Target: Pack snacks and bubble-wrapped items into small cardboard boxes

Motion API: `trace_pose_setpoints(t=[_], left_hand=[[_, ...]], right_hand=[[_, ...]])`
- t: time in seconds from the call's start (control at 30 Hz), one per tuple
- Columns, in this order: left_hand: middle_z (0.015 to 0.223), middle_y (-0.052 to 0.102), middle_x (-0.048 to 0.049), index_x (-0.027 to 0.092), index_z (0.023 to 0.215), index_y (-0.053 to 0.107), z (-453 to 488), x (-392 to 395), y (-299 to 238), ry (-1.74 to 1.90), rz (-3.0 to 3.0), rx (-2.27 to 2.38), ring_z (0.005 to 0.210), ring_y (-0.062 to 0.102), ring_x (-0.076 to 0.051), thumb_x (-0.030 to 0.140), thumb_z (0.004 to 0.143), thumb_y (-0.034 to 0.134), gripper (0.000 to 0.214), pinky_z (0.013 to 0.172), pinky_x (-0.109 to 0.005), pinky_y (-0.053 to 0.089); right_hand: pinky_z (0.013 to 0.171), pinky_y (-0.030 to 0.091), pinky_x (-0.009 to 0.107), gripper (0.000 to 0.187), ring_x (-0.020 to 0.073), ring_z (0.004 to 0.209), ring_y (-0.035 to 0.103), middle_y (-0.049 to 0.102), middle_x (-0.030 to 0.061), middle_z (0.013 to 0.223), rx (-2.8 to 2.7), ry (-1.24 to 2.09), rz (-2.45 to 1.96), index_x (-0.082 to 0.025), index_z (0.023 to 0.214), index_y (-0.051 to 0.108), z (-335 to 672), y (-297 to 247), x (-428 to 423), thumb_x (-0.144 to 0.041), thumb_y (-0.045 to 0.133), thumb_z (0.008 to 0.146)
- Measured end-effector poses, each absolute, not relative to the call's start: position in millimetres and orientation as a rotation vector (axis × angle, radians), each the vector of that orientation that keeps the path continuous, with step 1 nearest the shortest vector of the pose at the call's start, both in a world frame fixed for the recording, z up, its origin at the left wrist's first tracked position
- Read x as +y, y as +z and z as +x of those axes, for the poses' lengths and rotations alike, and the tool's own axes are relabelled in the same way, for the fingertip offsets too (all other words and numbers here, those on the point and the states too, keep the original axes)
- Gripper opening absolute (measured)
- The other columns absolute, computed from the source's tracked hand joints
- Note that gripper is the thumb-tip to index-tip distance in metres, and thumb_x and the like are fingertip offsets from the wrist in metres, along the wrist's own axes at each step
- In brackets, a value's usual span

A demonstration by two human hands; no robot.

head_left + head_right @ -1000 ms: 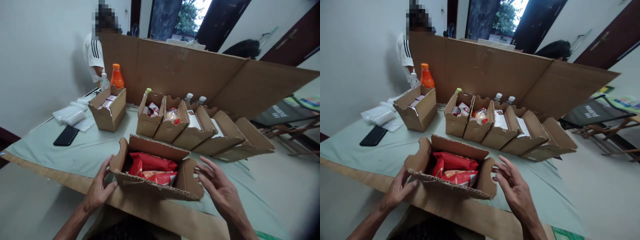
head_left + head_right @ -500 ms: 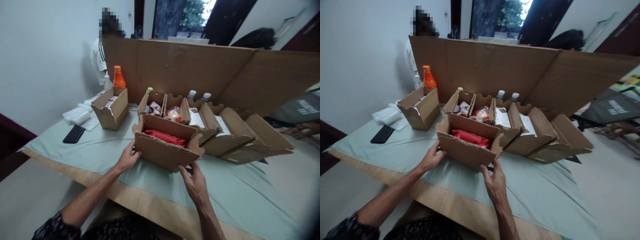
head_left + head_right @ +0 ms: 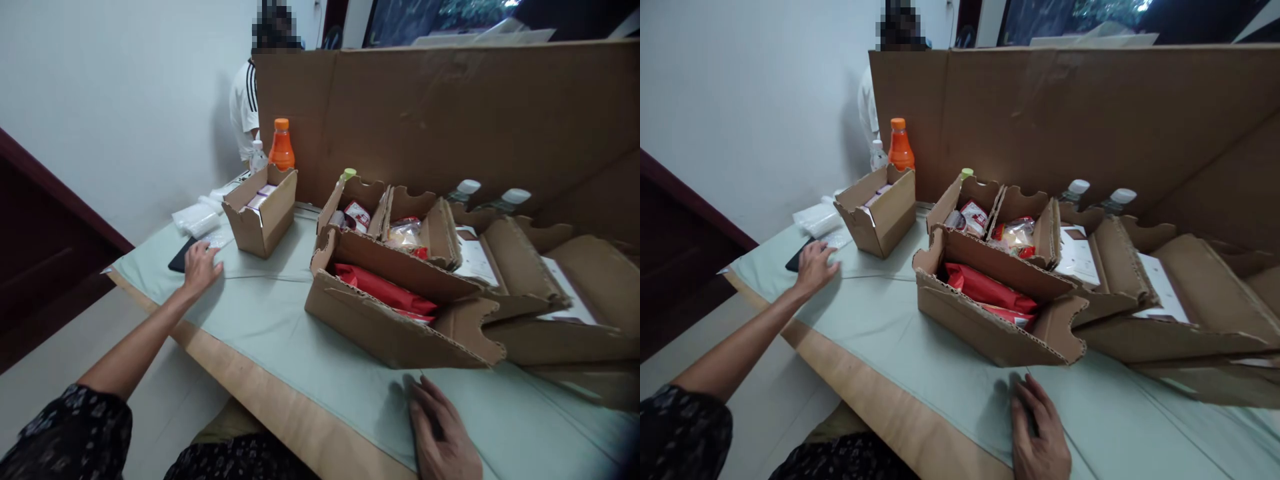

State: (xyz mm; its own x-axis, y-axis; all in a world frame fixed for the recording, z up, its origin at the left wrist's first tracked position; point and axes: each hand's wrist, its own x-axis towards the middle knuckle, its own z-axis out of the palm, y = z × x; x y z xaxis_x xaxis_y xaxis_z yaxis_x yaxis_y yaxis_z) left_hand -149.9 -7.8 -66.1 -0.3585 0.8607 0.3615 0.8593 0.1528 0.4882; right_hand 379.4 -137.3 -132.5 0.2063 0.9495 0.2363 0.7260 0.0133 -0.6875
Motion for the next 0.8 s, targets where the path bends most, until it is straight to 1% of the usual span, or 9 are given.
trace_pose_setpoints(t=[0.1, 0.2, 0.33, 0.43, 0.5, 0.57, 0.63, 0.7, 0.8], left_hand=[[0.131, 0.061, -0.0203, 0.018, 0.088, 0.071, -167, 28, -61, 0.925, 1.809, 2.434, 0.142, 0.034, -0.044, 0.014, 0.070, 0.063, 0.020, 0.117, -0.064, 0.022], [0.121, 0.065, -0.0212, 0.019, 0.072, 0.065, -170, 40, -56, 0.895, 1.818, 2.438, 0.135, 0.041, -0.043, 0.014, 0.071, 0.060, 0.007, 0.116, -0.063, 0.024], [0.110, 0.070, -0.0165, 0.021, 0.075, 0.062, -158, 7, -39, 0.976, 1.786, 2.430, 0.120, 0.056, -0.037, 0.018, 0.077, 0.055, 0.008, 0.109, -0.057, 0.036], [0.112, 0.073, -0.0126, 0.021, 0.085, 0.063, -128, -48, -29, 1.051, 1.763, 2.343, 0.112, 0.065, -0.030, 0.024, 0.085, 0.050, 0.013, 0.086, -0.039, 0.053], [0.116, 0.074, -0.0098, 0.021, 0.091, 0.063, -95, -86, -28, 1.066, 1.750, 2.211, 0.106, 0.069, -0.025, 0.030, 0.090, 0.047, 0.018, 0.064, -0.028, 0.052], [0.119, 0.074, -0.0098, 0.021, 0.091, 0.064, -53, -119, -31, 1.101, 1.679, 1.957, 0.104, 0.070, -0.023, 0.032, 0.094, 0.047, 0.020, 0.055, -0.023, 0.050], [0.120, 0.074, -0.0095, 0.021, 0.089, 0.064, -6, -144, -37, 1.081, 1.679, 1.799, 0.108, 0.070, -0.022, 0.030, 0.096, 0.046, 0.022, 0.065, -0.025, 0.056], [0.124, 0.073, -0.0106, 0.020, 0.091, 0.065, 39, -162, -43, 1.067, 1.690, 1.585, 0.114, 0.069, -0.022, 0.026, 0.097, 0.047, 0.020, 0.087, -0.032, 0.059], [0.118, 0.074, -0.0104, 0.019, 0.095, 0.066, 86, -179, -46, 1.001, 1.774, 1.167, 0.116, 0.068, -0.021, 0.018, 0.094, 0.049, 0.017, 0.099, -0.035, 0.056]], right_hand=[[0.108, 0.050, 0.051, 0.049, 0.0335, 0.118, 0.067, 0.071, 0.0122, 0.130, -1.564, 0.359, -1.754, -0.021, 0.104, 0.077, 380, -135, -137, -0.061, 0.051, 0.091], [0.108, 0.050, 0.051, 0.050, 0.0333, 0.117, 0.068, 0.071, 0.0123, 0.129, -1.555, 0.341, -1.737, -0.021, 0.102, 0.077, 382, -138, -137, -0.062, 0.051, 0.091], [0.107, 0.050, 0.052, 0.047, 0.0341, 0.117, 0.068, 0.071, 0.0140, 0.130, -1.553, 0.402, -1.733, -0.020, 0.102, 0.076, 382, -130, -136, -0.060, 0.054, 0.091], [0.108, 0.049, 0.053, 0.043, 0.0344, 0.118, 0.067, 0.070, 0.0154, 0.130, -1.477, 0.387, -1.702, -0.018, 0.102, 0.075, 369, -114, -142, -0.055, 0.056, 0.092], [0.109, 0.048, 0.052, 0.038, 0.0338, 0.120, 0.067, 0.070, 0.0157, 0.131, -1.374, 0.370, -1.648, -0.018, 0.102, 0.075, 349, -100, -153, -0.051, 0.058, 0.092], [0.106, 0.051, 0.049, 0.036, 0.0317, 0.118, 0.068, 0.070, 0.0154, 0.132, -1.303, 0.518, -1.587, -0.019, 0.108, 0.074, 322, -89, -165, -0.049, 0.062, 0.092], [0.098, 0.056, 0.045, 0.047, 0.0307, 0.116, 0.070, 0.067, 0.0162, 0.138, -1.259, 0.852, -1.476, -0.020, 0.125, 0.068, 293, -81, -173, -0.052, 0.066, 0.090], [0.091, 0.059, 0.042, 0.069, 0.0317, 0.121, 0.067, 0.062, 0.0175, 0.145, -1.205, 1.188, -1.320, -0.021, 0.143, 0.056, 270, -79, -176, -0.059, 0.069, 0.086], [0.094, 0.058, 0.040, 0.084, 0.0316, 0.126, 0.064, 0.064, 0.0157, 0.142, -1.097, 1.376, -1.291, -0.020, 0.148, 0.048, 255, -81, -172, -0.064, 0.073, 0.081]])
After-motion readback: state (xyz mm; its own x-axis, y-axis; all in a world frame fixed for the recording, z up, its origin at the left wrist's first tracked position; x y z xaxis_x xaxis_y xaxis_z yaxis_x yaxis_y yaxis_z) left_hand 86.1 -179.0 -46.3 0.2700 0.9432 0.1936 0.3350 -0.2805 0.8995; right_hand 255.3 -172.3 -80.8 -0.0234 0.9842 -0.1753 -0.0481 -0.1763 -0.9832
